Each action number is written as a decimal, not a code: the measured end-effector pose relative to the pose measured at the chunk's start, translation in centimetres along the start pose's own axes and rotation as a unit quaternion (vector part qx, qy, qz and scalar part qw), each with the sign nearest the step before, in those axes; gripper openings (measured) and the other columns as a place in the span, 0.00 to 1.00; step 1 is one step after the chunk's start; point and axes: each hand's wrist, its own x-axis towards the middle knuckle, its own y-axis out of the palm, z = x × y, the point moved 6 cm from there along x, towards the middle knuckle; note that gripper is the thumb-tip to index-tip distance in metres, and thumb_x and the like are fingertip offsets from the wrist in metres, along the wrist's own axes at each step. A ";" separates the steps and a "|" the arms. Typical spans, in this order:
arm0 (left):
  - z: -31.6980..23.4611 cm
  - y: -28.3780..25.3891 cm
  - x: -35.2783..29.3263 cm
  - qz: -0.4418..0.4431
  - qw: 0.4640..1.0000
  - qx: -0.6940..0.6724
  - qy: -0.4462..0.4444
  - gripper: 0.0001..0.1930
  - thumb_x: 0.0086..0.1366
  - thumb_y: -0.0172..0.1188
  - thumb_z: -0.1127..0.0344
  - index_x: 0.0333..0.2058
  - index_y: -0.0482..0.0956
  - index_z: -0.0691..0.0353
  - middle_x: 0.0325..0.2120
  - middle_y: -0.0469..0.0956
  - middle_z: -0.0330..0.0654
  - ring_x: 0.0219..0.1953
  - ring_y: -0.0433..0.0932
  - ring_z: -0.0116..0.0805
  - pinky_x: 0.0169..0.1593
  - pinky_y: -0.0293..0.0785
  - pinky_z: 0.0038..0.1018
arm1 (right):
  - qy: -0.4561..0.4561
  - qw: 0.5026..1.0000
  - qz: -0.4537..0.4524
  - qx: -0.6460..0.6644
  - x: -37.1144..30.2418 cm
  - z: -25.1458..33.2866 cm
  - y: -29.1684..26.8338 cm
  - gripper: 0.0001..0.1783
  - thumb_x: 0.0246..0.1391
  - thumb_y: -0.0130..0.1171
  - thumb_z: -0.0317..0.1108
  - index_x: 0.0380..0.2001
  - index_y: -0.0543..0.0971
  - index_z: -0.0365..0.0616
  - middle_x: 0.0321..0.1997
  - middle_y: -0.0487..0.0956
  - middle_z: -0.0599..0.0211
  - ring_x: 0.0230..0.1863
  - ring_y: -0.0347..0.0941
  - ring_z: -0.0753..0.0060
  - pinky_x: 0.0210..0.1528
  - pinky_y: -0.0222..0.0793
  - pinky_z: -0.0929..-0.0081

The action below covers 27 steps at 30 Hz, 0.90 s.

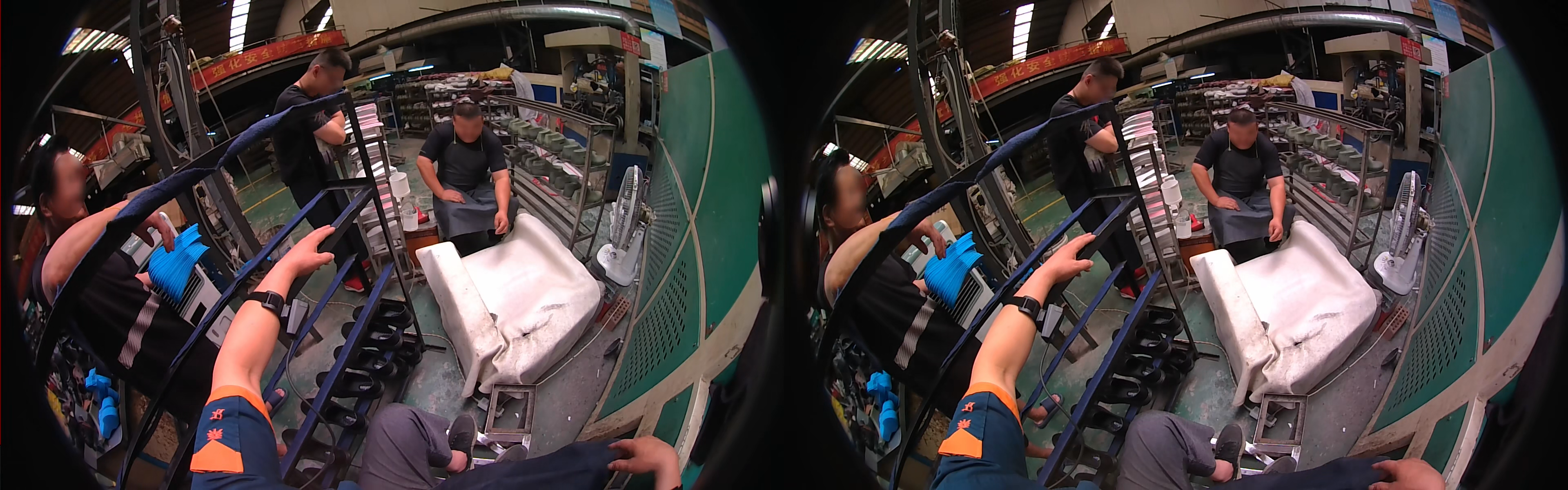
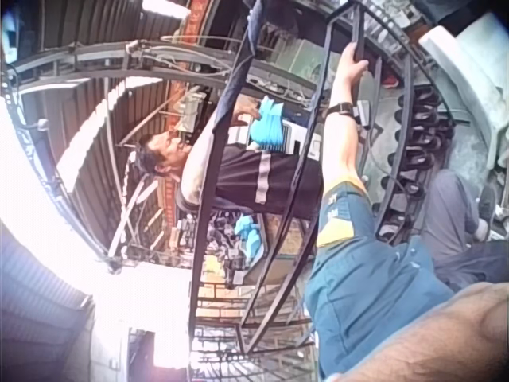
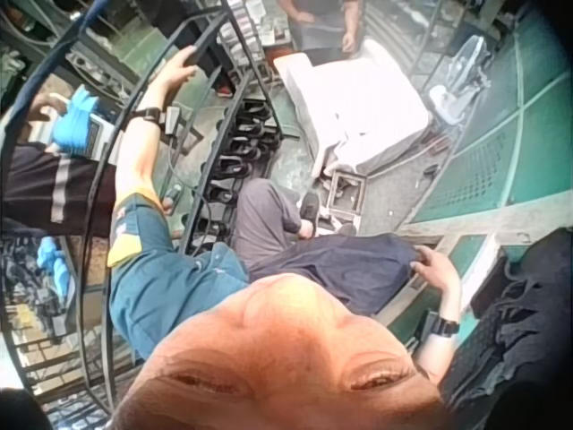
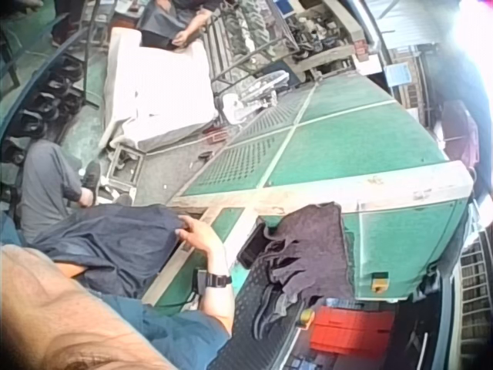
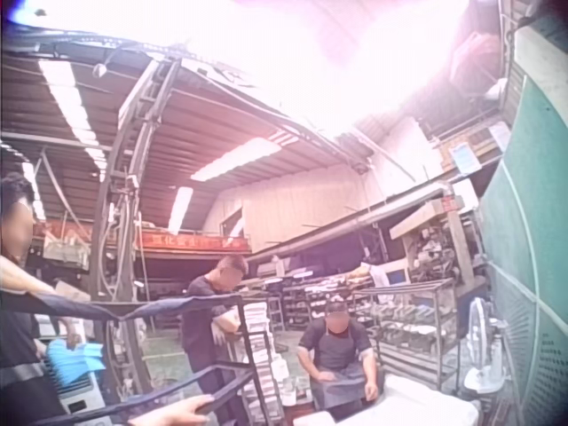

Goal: Inspect and assemble shoe soles and uppers on a production line.

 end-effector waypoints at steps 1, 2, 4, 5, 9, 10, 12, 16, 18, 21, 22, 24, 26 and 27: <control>0.0 0.0 -0.1 -0.001 1.000 -0.001 -0.004 0.38 0.57 0.62 0.68 0.68 0.60 0.59 0.71 0.54 0.43 0.39 0.81 0.33 0.40 0.79 0.30 | -0.003 1.000 -0.003 -0.003 0.0 0.0 0.0 0.39 0.54 0.58 0.65 0.61 0.74 0.51 0.51 0.81 0.52 0.53 0.77 0.46 0.56 0.71 0.60; 0.1 0.0 -0.1 -0.001 1.000 -0.001 -0.003 0.38 0.57 0.62 0.68 0.68 0.60 0.59 0.71 0.54 0.43 0.39 0.81 0.33 0.40 0.79 0.30 | -0.005 1.000 -0.006 -0.006 -0.1 0.0 0.0 0.39 0.53 0.58 0.65 0.61 0.74 0.51 0.51 0.81 0.52 0.53 0.77 0.46 0.56 0.71 0.60; 0.2 0.0 -0.2 -0.002 1.000 -0.011 -0.004 0.38 0.57 0.62 0.68 0.68 0.60 0.59 0.71 0.54 0.43 0.39 0.81 0.33 0.40 0.79 0.30 | 0.001 1.000 -0.005 -0.009 -0.2 0.2 -0.1 0.39 0.53 0.58 0.65 0.61 0.74 0.51 0.51 0.81 0.52 0.53 0.77 0.46 0.57 0.71 0.60; 0.2 0.0 -0.2 -0.002 1.000 -0.011 -0.004 0.38 0.57 0.62 0.68 0.68 0.60 0.59 0.71 0.54 0.43 0.39 0.81 0.33 0.40 0.79 0.30 | 0.006 1.000 -0.003 -0.011 -0.3 0.3 -0.2 0.39 0.53 0.58 0.65 0.61 0.74 0.52 0.51 0.81 0.51 0.53 0.77 0.47 0.57 0.71 0.60; 0.0 0.0 -0.1 0.000 1.000 -0.014 -0.006 0.39 0.58 0.61 0.69 0.68 0.60 0.57 0.71 0.53 0.43 0.39 0.81 0.33 0.39 0.79 0.29 | 0.012 1.000 0.006 -0.002 -0.3 0.4 -0.3 0.38 0.53 0.59 0.65 0.60 0.75 0.52 0.51 0.81 0.51 0.54 0.77 0.47 0.57 0.71 0.60; 0.0 0.0 -0.2 0.002 1.000 -0.010 -0.005 0.39 0.58 0.61 0.69 0.69 0.59 0.56 0.71 0.53 0.43 0.39 0.81 0.32 0.38 0.79 0.29 | 0.014 1.000 0.003 -0.002 -0.3 0.4 -0.3 0.38 0.53 0.59 0.65 0.60 0.75 0.52 0.51 0.81 0.51 0.54 0.77 0.47 0.57 0.71 0.60; 0.0 -0.1 -0.1 0.004 1.000 -0.007 -0.006 0.39 0.58 0.61 0.69 0.69 0.59 0.55 0.72 0.53 0.42 0.39 0.81 0.32 0.38 0.79 0.28 | 0.017 1.000 0.002 -0.001 -0.4 0.7 -0.5 0.38 0.53 0.59 0.65 0.60 0.75 0.52 0.51 0.81 0.52 0.54 0.77 0.47 0.57 0.71 0.60; -0.5 -0.1 -0.2 0.007 1.000 -0.004 -0.023 0.38 0.59 0.61 0.70 0.69 0.58 0.55 0.72 0.53 0.41 0.39 0.81 0.31 0.37 0.79 0.27 | 0.028 1.000 -0.006 -0.008 -0.4 0.8 -0.6 0.38 0.53 0.59 0.65 0.59 0.76 0.52 0.50 0.82 0.52 0.53 0.77 0.48 0.57 0.71 0.61; -0.2 0.0 -0.1 0.008 1.000 -0.005 -0.019 0.38 0.59 0.61 0.70 0.69 0.58 0.55 0.72 0.53 0.41 0.39 0.81 0.31 0.37 0.79 0.27 | 0.025 1.000 -0.007 -0.011 -0.4 0.8 -0.5 0.38 0.53 0.59 0.65 0.59 0.76 0.52 0.49 0.82 0.52 0.53 0.77 0.48 0.57 0.71 0.61; 0.0 -0.1 -0.1 0.008 1.000 -0.010 -0.018 0.38 0.59 0.61 0.70 0.69 0.58 0.55 0.71 0.53 0.41 0.39 0.81 0.31 0.37 0.78 0.26 | 0.025 1.000 -0.009 -0.005 -0.3 0.7 -0.5 0.37 0.53 0.59 0.65 0.58 0.76 0.52 0.49 0.82 0.52 0.52 0.78 0.48 0.57 0.72 0.61; 0.0 0.0 -0.1 0.008 1.000 -0.014 -0.020 0.38 0.59 0.61 0.70 0.69 0.58 0.56 0.71 0.53 0.41 0.39 0.81 0.31 0.37 0.78 0.26 | 0.025 1.000 -0.009 -0.008 -0.3 0.6 -0.4 0.37 0.52 0.59 0.65 0.58 0.76 0.52 0.49 0.82 0.52 0.52 0.78 0.48 0.56 0.72 0.61; 0.1 0.0 0.0 0.008 1.000 -0.010 -0.017 0.38 0.60 0.61 0.70 0.69 0.58 0.56 0.71 0.53 0.41 0.39 0.81 0.31 0.38 0.79 0.26 | 0.024 1.000 -0.010 -0.011 -0.2 0.3 -0.2 0.37 0.52 0.59 0.65 0.58 0.76 0.52 0.49 0.82 0.52 0.52 0.78 0.48 0.56 0.72 0.61; 0.3 0.0 0.0 0.006 1.000 -0.006 -0.014 0.38 0.60 0.61 0.70 0.69 0.58 0.56 0.71 0.53 0.41 0.39 0.81 0.31 0.38 0.79 0.26 | 0.013 1.000 -0.018 -0.015 -0.2 0.2 -0.2 0.37 0.52 0.59 0.64 0.58 0.76 0.52 0.49 0.82 0.52 0.52 0.78 0.48 0.56 0.72 0.61; 0.3 0.0 0.0 0.007 1.000 -0.006 -0.012 0.38 0.60 0.61 0.70 0.69 0.58 0.56 0.71 0.53 0.41 0.39 0.81 0.31 0.38 0.79 0.26 | 0.013 1.000 -0.018 -0.015 -0.2 0.2 -0.2 0.37 0.52 0.59 0.64 0.58 0.76 0.52 0.49 0.82 0.52 0.52 0.78 0.48 0.56 0.72 0.61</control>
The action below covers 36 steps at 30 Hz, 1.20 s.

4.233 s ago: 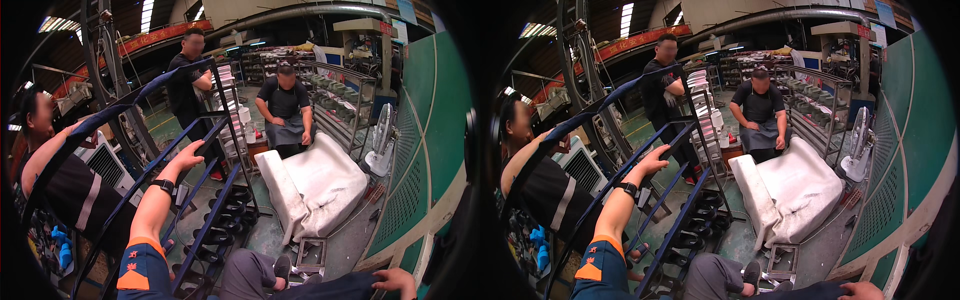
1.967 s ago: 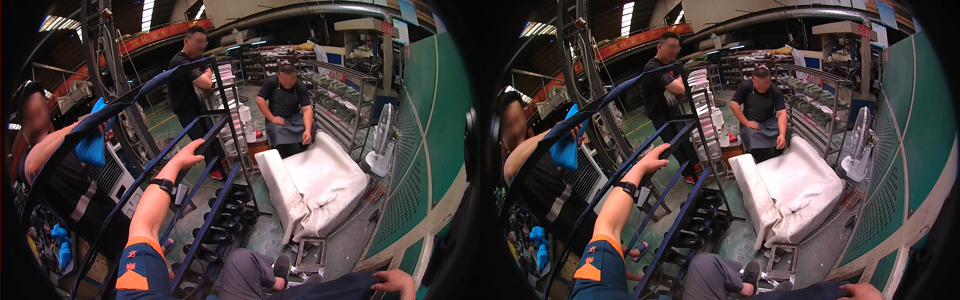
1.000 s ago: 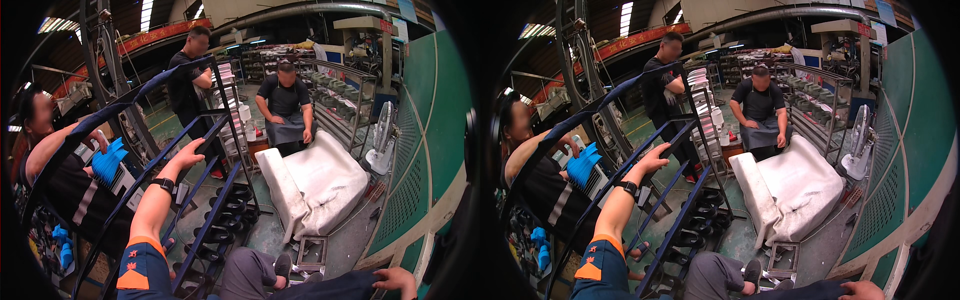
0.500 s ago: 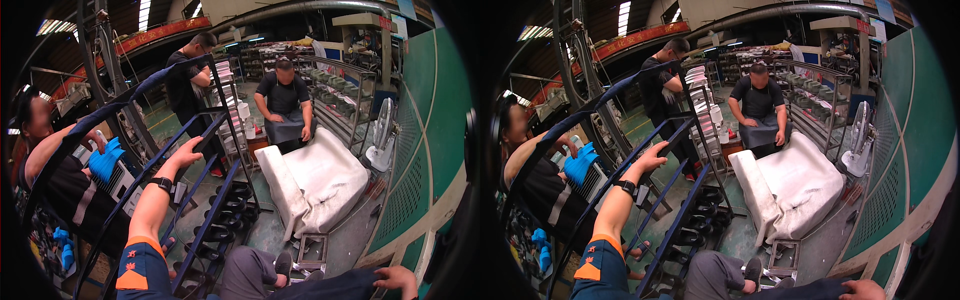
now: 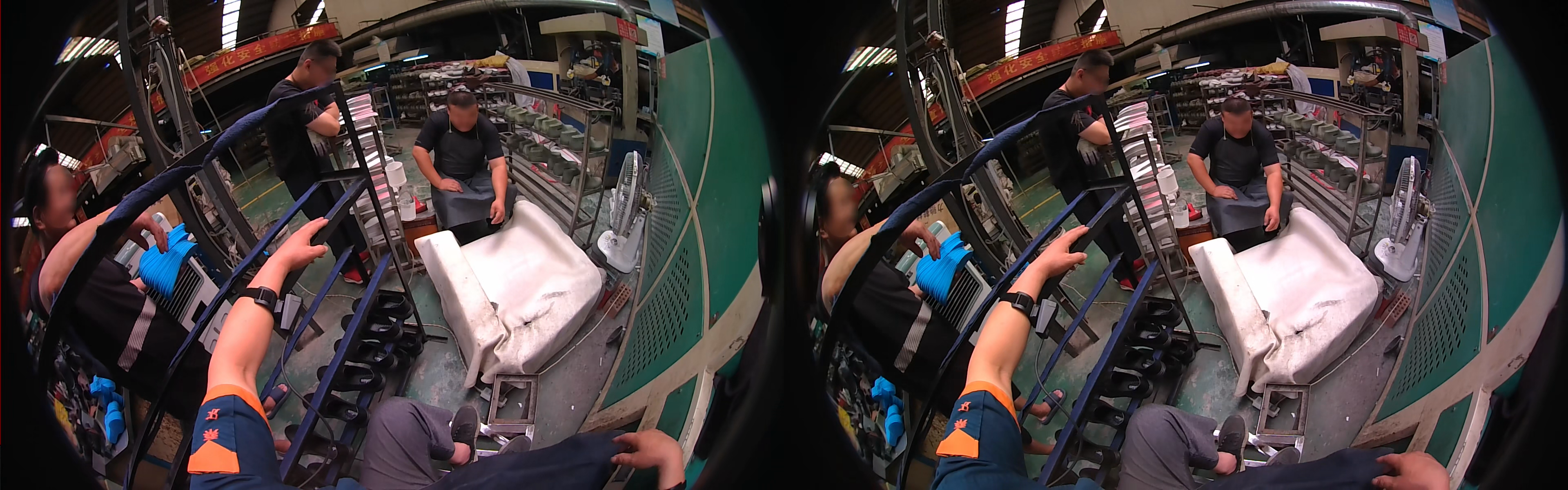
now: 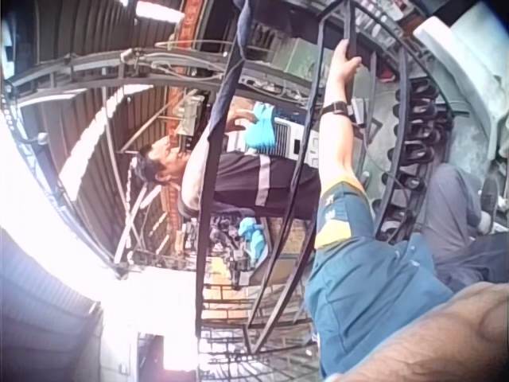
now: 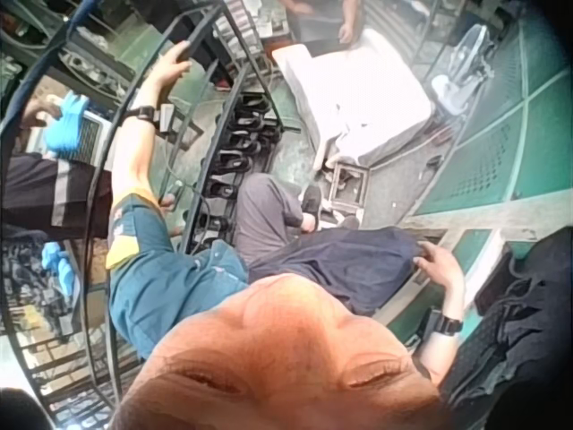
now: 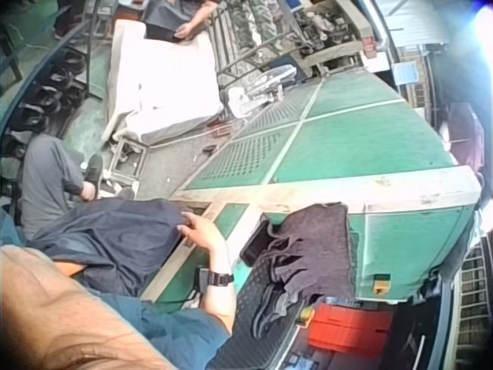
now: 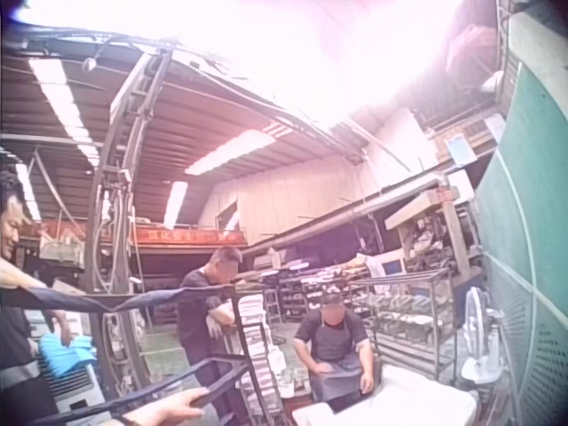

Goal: Inspect and assemble shoe soles and uppers on a production line.

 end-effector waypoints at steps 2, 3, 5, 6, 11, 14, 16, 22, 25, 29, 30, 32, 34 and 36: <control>0.1 0.0 0.0 0.000 1.000 0.000 0.001 0.38 0.60 0.61 0.70 0.69 0.58 0.56 0.71 0.53 0.41 0.39 0.81 0.31 0.38 0.79 0.26 | -0.002 1.000 0.000 0.000 0.0 0.1 0.0 0.37 0.52 0.59 0.65 0.58 0.77 0.52 0.49 0.82 0.52 0.52 0.78 0.48 0.56 0.72 0.60; 0.0 0.0 0.0 0.000 1.000 0.000 0.001 0.38 0.59 0.61 0.70 0.69 0.58 0.56 0.71 0.53 0.42 0.39 0.81 0.31 0.38 0.78 0.26 | -0.002 1.000 -0.001 0.000 -0.1 0.2 -0.1 0.37 0.52 0.59 0.65 0.58 0.77 0.52 0.49 0.82 0.52 0.52 0.78 0.48 0.56 0.72 0.60; -0.2 0.1 0.0 0.001 1.000 0.000 0.001 0.38 0.59 0.61 0.70 0.69 0.58 0.56 0.71 0.53 0.42 0.39 0.81 0.31 0.38 0.78 0.26 | 0.010 1.000 0.000 0.003 -0.2 0.3 -0.1 0.37 0.52 0.59 0.65 0.58 0.77 0.52 0.49 0.82 0.52 0.52 0.78 0.48 0.56 0.72 0.61; -0.3 0.0 0.0 0.000 1.000 0.002 -0.001 0.38 0.59 0.61 0.70 0.69 0.58 0.56 0.71 0.54 0.42 0.39 0.81 0.31 0.38 0.79 0.26 | 0.010 1.000 0.000 0.002 -0.2 0.2 -0.1 0.37 0.52 0.59 0.65 0.58 0.77 0.52 0.49 0.82 0.52 0.52 0.78 0.48 0.56 0.72 0.61; -0.3 -0.1 -0.1 -0.001 1.000 0.005 0.001 0.38 0.59 0.61 0.70 0.69 0.58 0.56 0.71 0.54 0.41 0.39 0.81 0.31 0.38 0.79 0.26 | 0.013 1.000 0.011 0.009 -0.2 0.3 -0.2 0.38 0.53 0.59 0.65 0.58 0.76 0.52 0.48 0.83 0.53 0.52 0.78 0.49 0.56 0.72 0.61; -0.4 0.0 -0.2 -0.001 1.000 0.005 -0.001 0.38 0.59 0.61 0.70 0.69 0.58 0.56 0.71 0.55 0.41 0.39 0.81 0.31 0.38 0.79 0.26 | 0.021 1.000 0.017 0.011 -0.3 0.6 -0.3 0.38 0.53 0.58 0.65 0.59 0.76 0.51 0.48 0.83 0.53 0.52 0.78 0.49 0.56 0.72 0.61; -0.4 -0.1 -0.2 -0.002 1.000 0.003 0.001 0.38 0.59 0.61 0.70 0.69 0.58 0.56 0.71 0.55 0.41 0.38 0.81 0.31 0.38 0.79 0.26 | 0.013 1.000 0.014 0.010 -0.2 0.4 -0.2 0.38 0.53 0.58 0.66 0.59 0.76 0.51 0.48 0.83 0.54 0.52 0.78 0.49 0.56 0.72 0.62; -0.5 0.0 -0.3 0.000 1.000 0.000 0.001 0.38 0.59 0.61 0.69 0.69 0.58 0.56 0.71 0.55 0.41 0.39 0.81 0.31 0.38 0.79 0.27 | 0.007 1.000 0.016 0.006 -0.2 0.5 -0.2 0.38 0.53 0.58 0.66 0.59 0.75 0.51 0.49 0.83 0.54 0.53 0.78 0.49 0.56 0.72 0.62; -0.5 0.0 -0.1 0.000 1.000 0.003 0.007 0.38 0.59 0.61 0.69 0.69 0.58 0.56 0.71 0.54 0.41 0.39 0.81 0.31 0.38 0.79 0.27 | 0.013 1.000 0.018 0.008 -0.2 0.6 -0.3 0.38 0.53 0.58 0.66 0.59 0.75 0.51 0.49 0.83 0.54 0.53 0.78 0.49 0.56 0.72 0.62; -0.1 0.0 -0.1 -0.001 1.000 0.004 0.006 0.38 0.59 0.61 0.69 0.69 0.58 0.56 0.71 0.54 0.41 0.38 0.81 0.31 0.37 0.78 0.26 | 0.007 1.000 0.009 0.004 -0.1 0.1 -0.1 0.38 0.52 0.59 0.65 0.59 0.75 0.52 0.49 0.82 0.53 0.53 0.78 0.49 0.56 0.72 0.62; -0.1 0.0 -0.1 0.000 1.000 0.002 0.005 0.38 0.59 0.61 0.69 0.69 0.58 0.56 0.71 0.54 0.41 0.38 0.81 0.30 0.37 0.78 0.26 | 0.007 1.000 0.009 0.005 -0.1 0.1 -0.1 0.38 0.52 0.59 0.65 0.59 0.75 0.52 0.49 0.82 0.53 0.53 0.78 0.49 0.56 0.72 0.62; 0.0 0.0 0.0 0.001 1.000 0.001 0.004 0.38 0.59 0.61 0.70 0.69 0.58 0.56 0.71 0.54 0.41 0.38 0.81 0.30 0.37 0.78 0.26 | 0.004 1.000 0.006 0.011 -0.1 0.2 -0.1 0.38 0.52 0.59 0.65 0.59 0.76 0.53 0.49 0.82 0.52 0.53 0.77 0.49 0.56 0.72 0.62; -0.1 0.0 0.1 -0.001 1.000 0.000 0.005 0.38 0.59 0.60 0.70 0.69 0.58 0.57 0.71 0.54 0.41 0.38 0.81 0.30 0.37 0.78 0.26 | 0.005 1.000 0.006 0.012 -0.2 0.4 -0.3 0.38 0.52 0.59 0.65 0.59 0.76 0.53 0.49 0.82 0.52 0.53 0.77 0.49 0.56 0.72 0.61; -0.1 0.0 0.0 -0.001 1.000 0.000 0.005 0.38 0.59 0.60 0.70 0.69 0.58 0.57 0.71 0.54 0.41 0.38 0.81 0.30 0.37 0.78 0.26 | 0.006 1.000 0.006 0.014 -0.2 0.5 -0.4 0.38 0.52 0.59 0.65 0.59 0.76 0.53 0.50 0.82 0.52 0.53 0.77 0.49 0.56 0.72 0.61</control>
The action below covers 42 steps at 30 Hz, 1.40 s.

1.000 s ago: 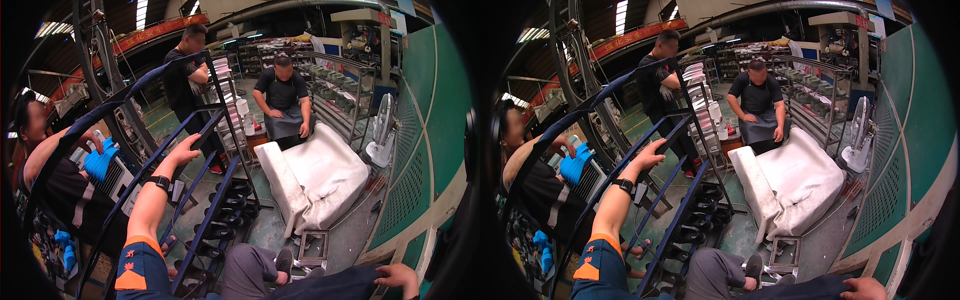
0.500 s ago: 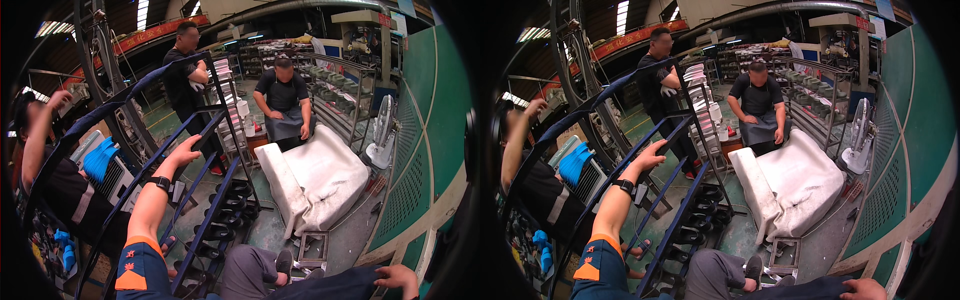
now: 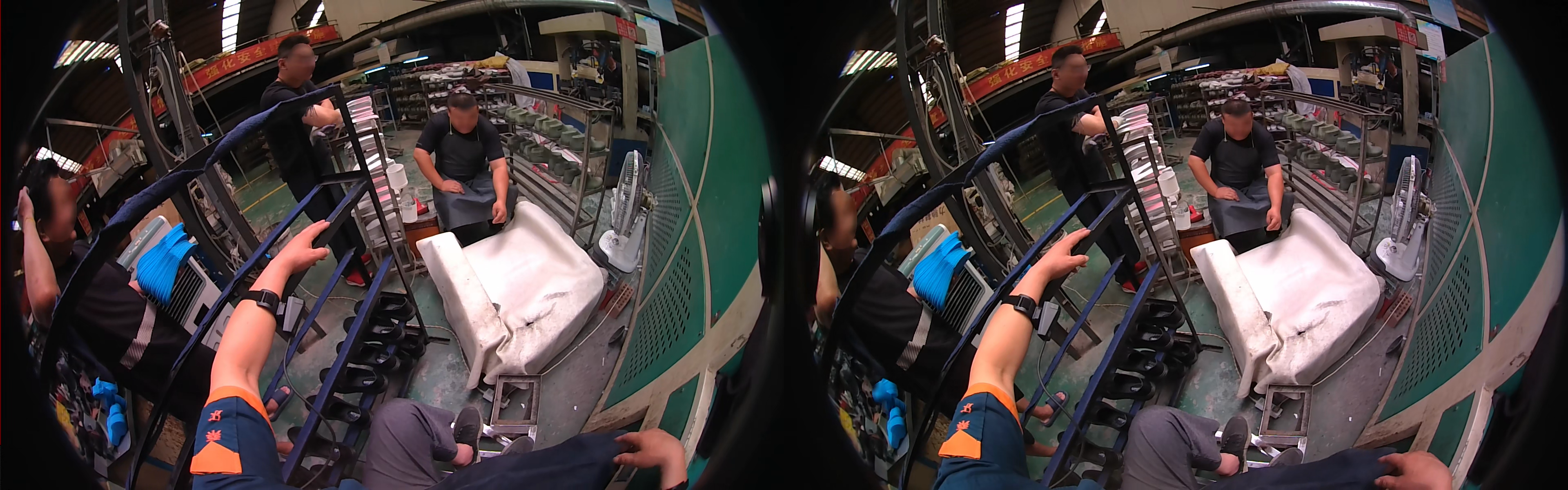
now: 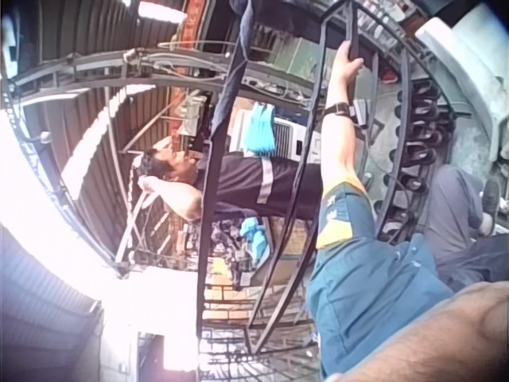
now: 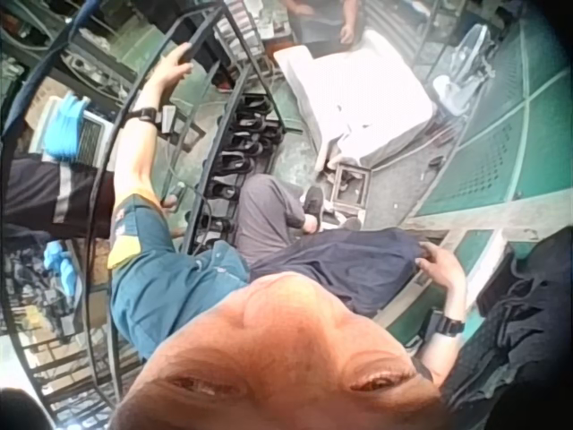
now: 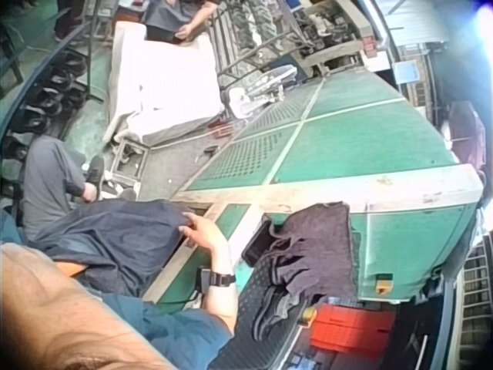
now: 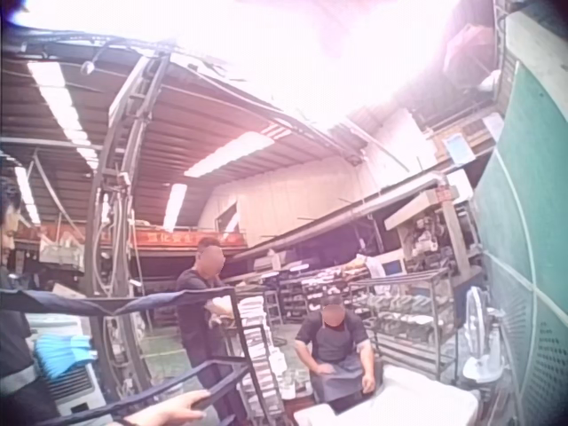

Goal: Inspect and assemble shoe soles and uppers on a production line.

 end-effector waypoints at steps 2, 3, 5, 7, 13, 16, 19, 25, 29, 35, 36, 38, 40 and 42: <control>-0.1 0.0 0.0 0.000 1.000 0.000 0.000 0.38 0.59 0.60 0.70 0.69 0.58 0.57 0.71 0.54 0.41 0.38 0.81 0.30 0.38 0.78 0.26 | 0.006 1.000 0.000 -0.003 0.0 -0.1 0.0 0.38 0.51 0.60 0.65 0.59 0.76 0.53 0.49 0.82 0.53 0.52 0.78 0.49 0.55 0.72 0.61; -0.2 0.0 -0.1 0.000 1.000 0.001 -0.003 0.38 0.59 0.60 0.70 0.69 0.58 0.57 0.71 0.55 0.41 0.38 0.81 0.30 0.38 0.78 0.26 | 0.006 1.000 0.000 -0.003 0.0 -0.1 0.1 0.38 0.51 0.60 0.65 0.59 0.76 0.53 0.49 0.82 0.53 0.52 0.78 0.49 0.55 0.72 0.61; -0.4 0.0 -0.2 0.000 1.000 0.002 -0.007 0.38 0.59 0.60 0.70 0.69 0.58 0.57 0.71 0.55 0.41 0.38 0.81 0.30 0.39 0.78 0.26 | 0.006 1.000 -0.002 -0.010 0.0 -0.1 0.2 0.37 0.51 0.60 0.65 0.58 0.76 0.54 0.49 0.82 0.53 0.52 0.78 0.49 0.55 0.72 0.60; -0.5 0.0 -0.3 -0.002 1.000 -0.005 -0.008 0.38 0.59 0.61 0.71 0.69 0.59 0.57 0.71 0.55 0.41 0.38 0.81 0.30 0.39 0.78 0.26 | 0.007 1.000 -0.002 -0.006 -0.1 0.0 0.2 0.37 0.51 0.60 0.65 0.58 0.76 0.53 0.48 0.82 0.53 0.51 0.78 0.48 0.55 0.72 0.60; -0.2 0.0 -0.1 -0.002 1.000 0.004 -0.006 0.38 0.59 0.60 0.71 0.69 0.59 0.56 0.71 0.54 0.40 0.38 0.81 0.30 0.38 0.78 0.26 | -0.010 1.000 -0.009 -0.006 0.3 -0.3 0.2 0.37 0.51 0.60 0.65 0.58 0.77 0.52 0.48 0.82 0.52 0.51 0.78 0.48 0.55 0.72 0.60; -0.1 0.0 -0.1 -0.004 1.000 -0.004 -0.003 0.38 0.59 0.60 0.71 0.69 0.59 0.56 0.71 0.54 0.40 0.38 0.81 0.30 0.37 0.78 0.26 | -0.007 1.000 -0.011 -0.005 0.0 -0.1 0.2 0.37 0.51 0.60 0.65 0.57 0.77 0.52 0.48 0.82 0.52 0.51 0.78 0.47 0.55 0.72 0.60; -0.1 0.0 -0.1 -0.005 1.000 -0.005 -0.003 0.38 0.59 0.60 0.71 0.69 0.59 0.56 0.71 0.55 0.40 0.38 0.81 0.30 0.38 0.78 0.26 | -0.008 1.000 -0.014 -0.006 0.0 -0.3 0.2 0.37 0.51 0.59 0.65 0.57 0.77 0.52 0.48 0.82 0.52 0.51 0.78 0.48 0.55 0.72 0.61; -0.5 0.0 -0.1 -0.003 1.000 0.000 -0.004 0.38 0.59 0.61 0.71 0.68 0.59 0.57 0.70 0.55 0.41 0.38 0.81 0.29 0.38 0.78 0.26 | 0.005 1.000 -0.009 0.003 0.1 -0.4 0.2 0.38 0.51 0.60 0.65 0.58 0.77 0.52 0.47 0.83 0.53 0.52 0.78 0.48 0.55 0.72 0.61; -0.6 0.0 -0.3 -0.003 1.000 -0.006 -0.007 0.38 0.59 0.61 0.71 0.68 0.59 0.57 0.70 0.55 0.42 0.39 0.81 0.30 0.40 0.79 0.27 | 0.010 1.000 -0.007 0.001 0.0 -0.1 0.1 0.38 0.50 0.60 0.65 0.58 0.77 0.53 0.48 0.83 0.54 0.52 0.78 0.49 0.55 0.72 0.61; -0.9 -0.1 -0.3 -0.004 1.000 0.000 -0.007 0.38 0.58 0.61 0.71 0.68 0.60 0.58 0.70 0.56 0.44 0.41 0.81 0.31 0.44 0.78 0.28 | 0.007 1.000 -0.006 0.003 -0.1 -0.2 0.2 0.38 0.51 0.60 0.65 0.58 0.77 0.52 0.48 0.83 0.54 0.52 0.78 0.49 0.55 0.72 0.61; -0.9 -0.1 -0.3 -0.003 1.000 0.000 -0.007 0.38 0.58 0.61 0.71 0.68 0.60 0.58 0.70 0.56 0.44 0.41 0.81 0.31 0.44 0.78 0.28 | 0.007 1.000 -0.006 0.003 -0.1 -0.2 0.2 0.38 0.51 0.60 0.65 0.58 0.77 0.52 0.48 0.83 0.54 0.52 0.78 0.49 0.55 0.72 0.61; -0.9 -0.1 -0.4 -0.002 1.000 0.000 -0.008 0.38 0.58 0.61 0.71 0.68 0.60 0.58 0.70 0.56 0.44 0.41 0.81 0.31 0.44 0.78 0.28 | 0.010 1.000 -0.007 0.005 -0.1 -0.2 0.2 0.38 0.50 0.60 0.66 0.58 0.77 0.52 0.48 0.83 0.54 0.52 0.78 0.49 0.56 0.72 0.61; -1.0 -0.2 -0.4 -0.002 1.000 0.003 -0.003 0.38 0.58 0.61 0.71 0.68 0.60 0.59 0.70 0.55 0.45 0.42 0.81 0.32 0.46 0.78 0.28 | 0.008 1.000 -0.007 0.003 0.0 -0.3 0.2 0.38 0.50 0.60 0.66 0.58 0.77 0.52 0.48 0.83 0.54 0.52 0.78 0.49 0.56 0.72 0.61; -0.9 -0.2 -0.3 -0.003 1.000 0.008 -0.001 0.38 0.58 0.61 0.71 0.68 0.60 0.59 0.70 0.55 0.45 0.44 0.80 0.32 0.47 0.78 0.28 | 0.006 1.000 -0.007 0.000 0.0 -0.5 0.3 0.38 0.50 0.60 0.66 0.58 0.77 0.52 0.48 0.83 0.54 0.52 0.78 0.49 0.56 0.72 0.61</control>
